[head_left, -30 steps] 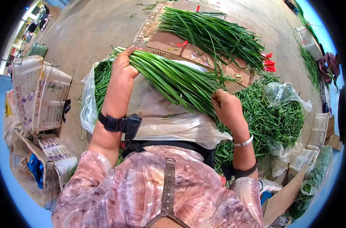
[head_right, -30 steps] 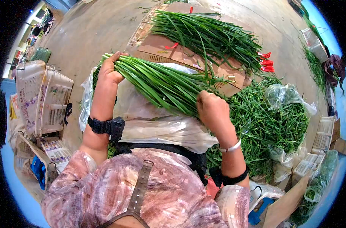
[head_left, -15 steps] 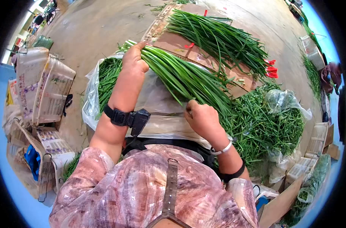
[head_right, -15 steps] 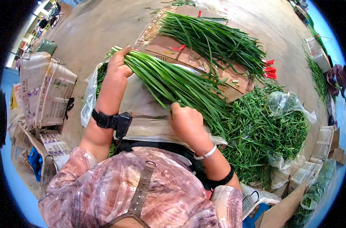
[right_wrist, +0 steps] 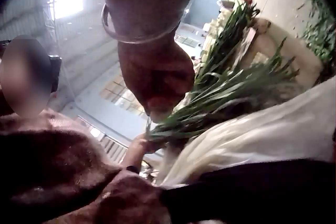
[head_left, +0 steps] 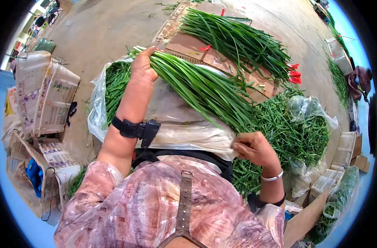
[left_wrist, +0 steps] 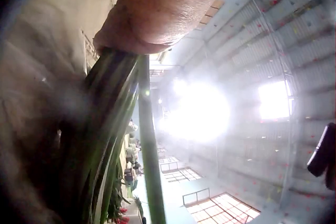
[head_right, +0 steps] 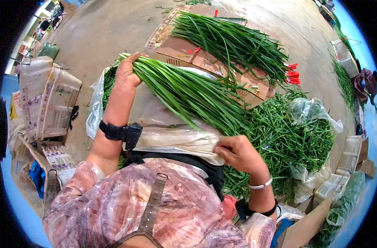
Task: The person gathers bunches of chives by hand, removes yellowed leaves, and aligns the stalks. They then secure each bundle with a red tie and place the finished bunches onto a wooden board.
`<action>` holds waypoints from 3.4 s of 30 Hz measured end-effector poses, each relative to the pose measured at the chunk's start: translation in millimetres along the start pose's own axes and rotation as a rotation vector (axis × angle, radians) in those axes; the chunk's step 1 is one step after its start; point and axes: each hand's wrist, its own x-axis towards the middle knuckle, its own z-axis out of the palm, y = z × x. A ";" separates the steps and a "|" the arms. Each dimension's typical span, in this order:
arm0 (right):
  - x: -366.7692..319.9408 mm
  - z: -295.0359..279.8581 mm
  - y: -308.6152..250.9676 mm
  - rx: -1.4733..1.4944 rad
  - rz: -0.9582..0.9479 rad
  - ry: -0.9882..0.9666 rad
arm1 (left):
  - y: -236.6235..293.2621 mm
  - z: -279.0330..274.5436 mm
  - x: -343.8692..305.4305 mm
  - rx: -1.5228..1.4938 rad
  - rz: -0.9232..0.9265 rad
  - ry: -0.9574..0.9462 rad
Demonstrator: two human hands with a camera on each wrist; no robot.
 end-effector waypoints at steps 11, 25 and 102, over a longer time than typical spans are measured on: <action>-28.2 -50.7 92.3 -0.831 0.425 0.537 | 0.0 0.7 -8.4 0.010 0.024 -0.007; 154.0 -46.2 -168.8 -0.553 -0.910 0.184 | -9.2 8.7 -63.4 0.098 0.165 -0.911; 161.2 37.4 -45.7 -0.445 -0.442 0.685 | -25.7 33.2 -78.6 0.177 0.425 -0.428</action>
